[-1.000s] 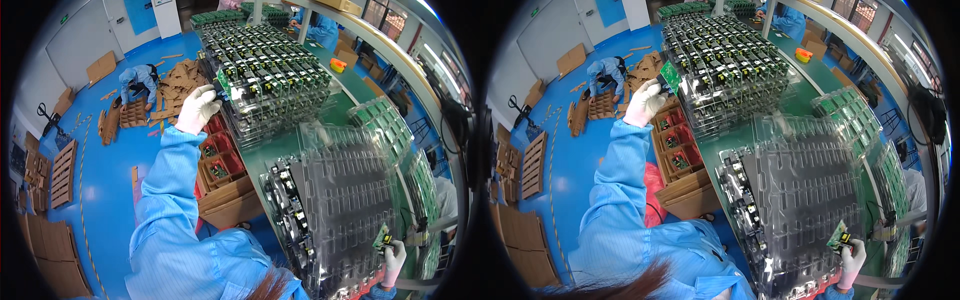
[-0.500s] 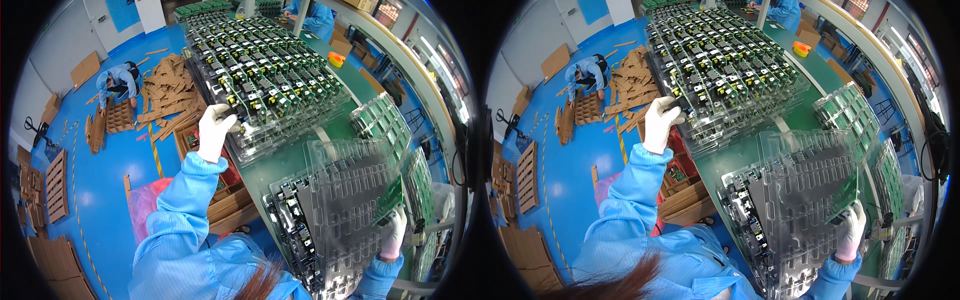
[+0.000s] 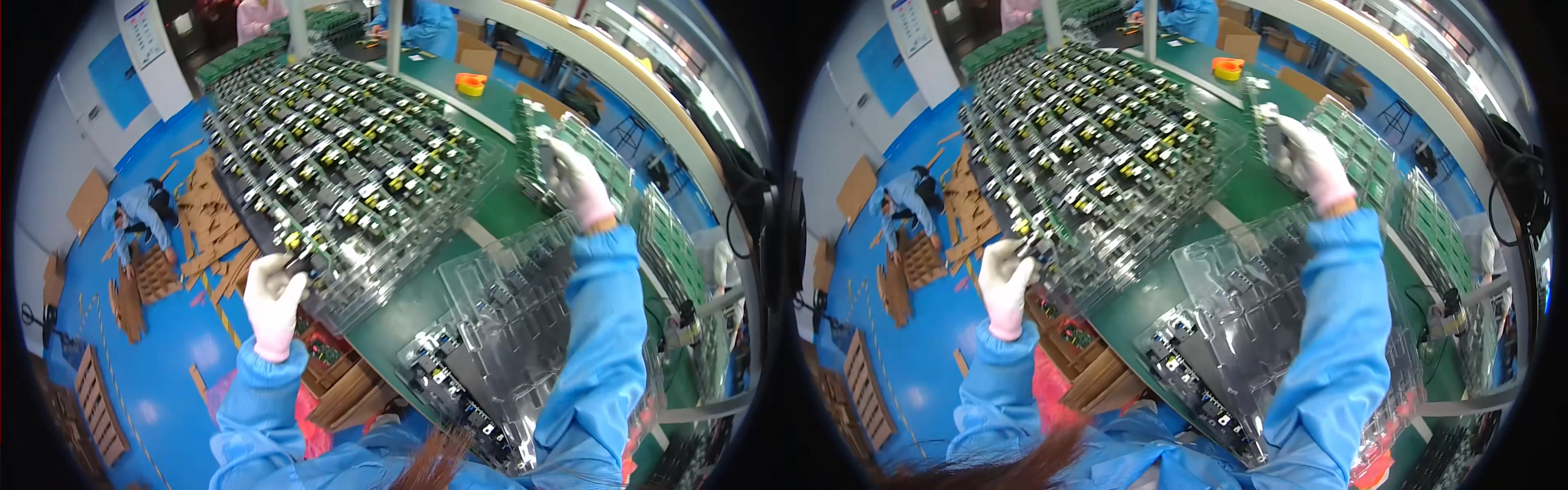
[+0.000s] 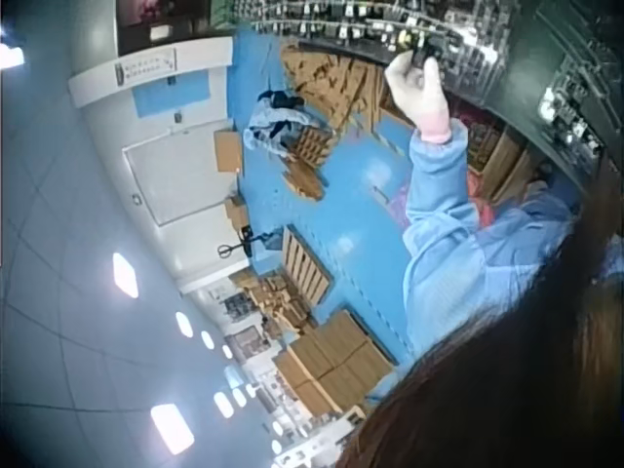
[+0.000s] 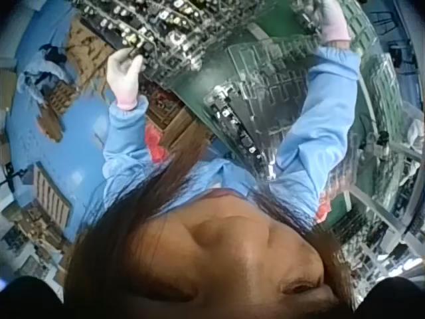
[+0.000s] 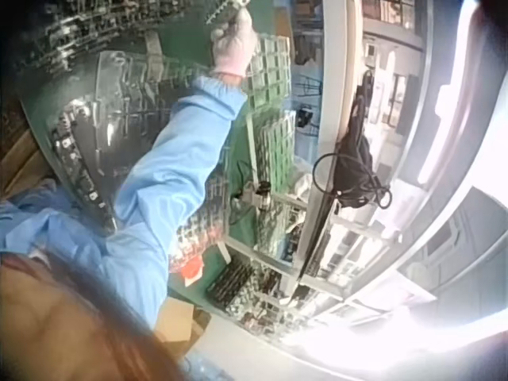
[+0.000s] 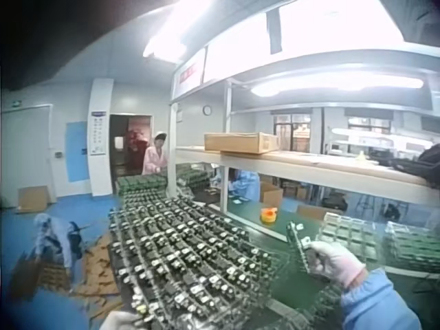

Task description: Packing printed circuit boards into cardboard boxes with dividers on an assembly line.

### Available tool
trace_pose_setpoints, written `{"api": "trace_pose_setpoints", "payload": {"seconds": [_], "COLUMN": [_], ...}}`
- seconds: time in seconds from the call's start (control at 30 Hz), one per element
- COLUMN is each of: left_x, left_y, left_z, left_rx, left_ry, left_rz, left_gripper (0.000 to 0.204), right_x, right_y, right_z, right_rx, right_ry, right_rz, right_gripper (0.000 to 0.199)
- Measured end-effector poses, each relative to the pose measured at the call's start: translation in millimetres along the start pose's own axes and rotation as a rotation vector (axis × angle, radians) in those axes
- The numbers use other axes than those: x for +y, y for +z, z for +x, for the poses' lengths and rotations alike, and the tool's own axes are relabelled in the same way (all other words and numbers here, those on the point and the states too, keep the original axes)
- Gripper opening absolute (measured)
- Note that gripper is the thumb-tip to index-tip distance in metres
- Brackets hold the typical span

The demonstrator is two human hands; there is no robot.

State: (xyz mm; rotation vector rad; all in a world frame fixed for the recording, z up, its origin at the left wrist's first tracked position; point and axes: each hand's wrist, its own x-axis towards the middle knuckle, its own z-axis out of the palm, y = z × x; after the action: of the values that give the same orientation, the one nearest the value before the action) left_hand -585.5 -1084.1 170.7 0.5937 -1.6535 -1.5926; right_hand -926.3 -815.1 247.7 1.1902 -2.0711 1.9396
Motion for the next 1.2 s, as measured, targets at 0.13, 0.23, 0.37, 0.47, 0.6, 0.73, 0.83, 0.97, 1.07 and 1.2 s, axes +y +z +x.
{"api": "trace_pose_setpoints", "payload": {"seconds": [0.13, 0.23, 0.37, 0.47, 0.6, 0.73, 0.83, 0.97, 1.07, 1.2], "left_x": [4, -7, -12, -22, -40, -30, -21, -15, -22, -16], "left_y": [-6, -18, -21, -16, -23, -19, -9, -5, -10, -22], "left_z": [0, -1, 0, -1, -2, -5, -3, -3, 0, -18], "left_rx": [-0.039, -0.037, 0.010, 0.075, 0.112, 0.148, 0.140, 0.117, 0.131, 0.206], "left_ry": [0.174, 0.332, 0.428, 0.265, 0.310, 0.319, 0.358, 0.446, 0.426, 0.379], "left_rz": [0.337, 0.470, 0.531, 0.257, 0.305, 0.396, 0.465, 0.515, 0.550, 0.545], "left_gripper": [0.030, 0.031, 0.033, 0.036, 0.039, 0.041, 0.042, 0.044, 0.044, 0.045], "right_x": [43, 62, 81, 96, 126, 115, 100, 79, 28, -54], "right_y": [-11, -13, 10, 29, 34, 42, 43, -6, -30, -59], "right_z": [56, 75, 98, 108, 116, 118, 108, 80, 13, -117], "right_rx": [0.039, 0.025, -0.050, -0.114, -0.121, -0.097, -0.034, -0.011, -0.073, -0.186], "right_ry": [0.596, 0.634, 0.737, 0.825, 0.817, 0.765, 0.638, 0.530, 0.463, 0.449], "right_rz": [0.413, 0.399, 0.372, 0.336, 0.257, 0.073, -0.118, -0.207, -0.425, -0.844], "right_gripper": [0.014, 0.015, 0.018, 0.021, 0.024, 0.027, 0.030, 0.037, 0.037, 0.027]}}
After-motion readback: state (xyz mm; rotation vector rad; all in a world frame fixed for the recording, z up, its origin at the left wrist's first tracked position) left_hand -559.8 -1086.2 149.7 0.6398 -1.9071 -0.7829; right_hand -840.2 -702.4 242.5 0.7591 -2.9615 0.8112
